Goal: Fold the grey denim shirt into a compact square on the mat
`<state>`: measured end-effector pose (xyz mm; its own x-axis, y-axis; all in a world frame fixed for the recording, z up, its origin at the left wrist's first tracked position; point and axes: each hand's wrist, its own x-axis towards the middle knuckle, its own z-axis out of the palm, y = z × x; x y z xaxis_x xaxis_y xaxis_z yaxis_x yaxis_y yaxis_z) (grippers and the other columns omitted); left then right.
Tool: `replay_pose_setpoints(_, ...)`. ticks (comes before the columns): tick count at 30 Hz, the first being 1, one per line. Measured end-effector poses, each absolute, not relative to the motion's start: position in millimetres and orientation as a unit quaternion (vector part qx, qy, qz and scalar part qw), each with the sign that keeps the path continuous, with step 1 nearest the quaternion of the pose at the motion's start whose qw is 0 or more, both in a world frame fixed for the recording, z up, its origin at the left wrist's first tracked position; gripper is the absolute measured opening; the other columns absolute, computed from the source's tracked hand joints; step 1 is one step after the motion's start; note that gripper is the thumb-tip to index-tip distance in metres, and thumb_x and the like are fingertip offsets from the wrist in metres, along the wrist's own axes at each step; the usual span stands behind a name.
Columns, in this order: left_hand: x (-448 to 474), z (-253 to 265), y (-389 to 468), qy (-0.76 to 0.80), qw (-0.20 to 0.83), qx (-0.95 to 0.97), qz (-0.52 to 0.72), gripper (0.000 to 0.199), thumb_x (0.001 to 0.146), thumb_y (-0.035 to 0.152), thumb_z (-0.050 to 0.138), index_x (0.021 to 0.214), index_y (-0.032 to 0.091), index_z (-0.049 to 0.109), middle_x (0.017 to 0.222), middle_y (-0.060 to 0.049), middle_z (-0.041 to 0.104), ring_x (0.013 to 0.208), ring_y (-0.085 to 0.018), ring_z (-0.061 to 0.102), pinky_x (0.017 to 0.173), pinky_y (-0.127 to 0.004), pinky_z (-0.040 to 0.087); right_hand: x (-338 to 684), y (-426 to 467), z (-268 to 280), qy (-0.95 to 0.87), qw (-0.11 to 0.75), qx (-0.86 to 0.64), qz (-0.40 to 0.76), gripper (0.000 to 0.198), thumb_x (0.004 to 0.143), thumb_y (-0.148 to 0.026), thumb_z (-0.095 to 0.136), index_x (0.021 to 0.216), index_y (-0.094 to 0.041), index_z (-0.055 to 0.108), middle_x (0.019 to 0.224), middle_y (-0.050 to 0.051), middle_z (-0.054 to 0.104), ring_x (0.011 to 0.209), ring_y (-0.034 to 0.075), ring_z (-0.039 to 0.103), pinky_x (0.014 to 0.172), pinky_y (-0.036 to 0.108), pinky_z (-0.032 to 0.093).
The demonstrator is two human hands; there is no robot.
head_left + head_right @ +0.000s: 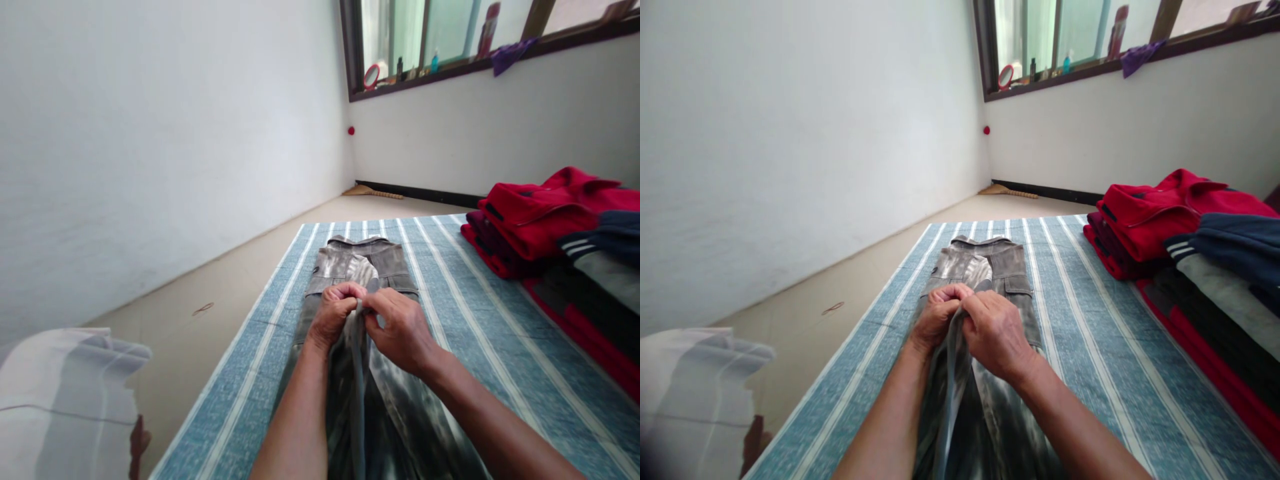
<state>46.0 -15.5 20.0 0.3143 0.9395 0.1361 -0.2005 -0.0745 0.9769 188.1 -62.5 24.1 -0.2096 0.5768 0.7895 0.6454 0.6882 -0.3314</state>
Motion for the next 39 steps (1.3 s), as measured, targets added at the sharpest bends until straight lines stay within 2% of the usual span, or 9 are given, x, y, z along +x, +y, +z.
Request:
replay_pose_setpoints(5,44,22,-16,0.328,0.603,0.555,0.47,0.004,0.06,0.013,0.067,0.059,0.013,0.063,0.073,-0.002,0.061,0.071,-0.013,0.053,0.068,-0.023,0.041,187,-68,21,-0.75,0.522,-0.406,0.013,0.019,0.076,-0.006,0.048,0.082,-0.02,0.059,0.072,0.001,0.06,0.069,0.015,0.056,0.064,0.026,0.042)
replay_pose_setpoints(10,40,24,-18,0.289,0.659,0.553,0.42,0.015,0.063,0.017,0.072,0.078,0.014,0.069,0.082,-0.003,0.061,0.079,-0.017,0.056,0.075,-0.027,0.044,193,-72,19,-0.709,0.563,-0.417,0.077,0.018,0.076,-0.008,0.053,0.087,-0.02,0.059,0.075,0.001,0.062,0.071,0.016,0.059,0.066,0.026,0.046)
replay_pose_setpoints(16,42,26,-20,0.289,0.633,0.608,0.383,0.023,0.064,0.027,0.079,0.083,0.015,0.071,0.084,-0.004,0.06,0.084,-0.019,0.054,0.08,-0.029,0.041,200,-79,11,-0.687,0.585,-0.426,0.065,0.019,0.078,-0.007,0.051,0.088,-0.021,0.059,0.075,0.001,0.064,0.071,0.016,0.06,0.065,0.027,0.047)
replay_pose_setpoints(20,43,31,-21,0.287,0.619,0.642,0.351,0.026,0.064,0.026,0.078,0.088,0.016,0.074,0.093,-0.006,0.058,0.089,-0.021,0.053,0.08,-0.03,0.041,199,-84,4,-0.673,0.594,-0.436,0.06,0.018,0.081,-0.008,0.05,0.089,-0.021,0.059,0.078,0.002,0.066,0.073,0.016,0.062,0.067,0.028,0.049)
replay_pose_setpoints(26,37,46,-22,0.293,0.598,0.672,0.322,0.016,0.066,0.018,0.076,0.082,0.017,0.072,0.099,-0.006,0.059,0.095,-0.023,0.054,0.08,-0.03,0.042,189,-85,4,-0.64,0.611,-0.461,0.064,0.015,0.081,-0.009,0.051,0.09,-0.02,0.054,0.074,0.001,0.063,0.066,0.014,0.062,0.062,0.025,0.048)
replay_pose_setpoints(33,30,63,-27,0.348,0.56,0.7,0.275,0.023,0.068,0.015,0.072,0.091,0.017,0.071,0.095,-0.005,0.063,0.089,-0.021,0.057,0.081,-0.031,0.043,181,-84,6,-0.644,0.613,-0.451,0.078,0.017,0.081,-0.008,0.049,0.092,-0.02,0.054,0.077,0.002,0.063,0.071,0.015,0.062,0.065,0.026,0.048)
replay_pose_setpoints(39,29,73,-30,0.366,0.535,0.709,0.277,0.007,0.069,0.019,0.072,0.069,0.016,0.066,0.081,-0.002,0.06,0.081,-0.019,0.055,0.076,-0.028,0.043,185,-82,5,-0.67,0.596,-0.426,0.121,0.022,0.078,-0.011,0.056,0.097,-0.021,0.054,0.085,0.003,0.064,0.078,0.016,0.061,0.07,0.028,0.047)
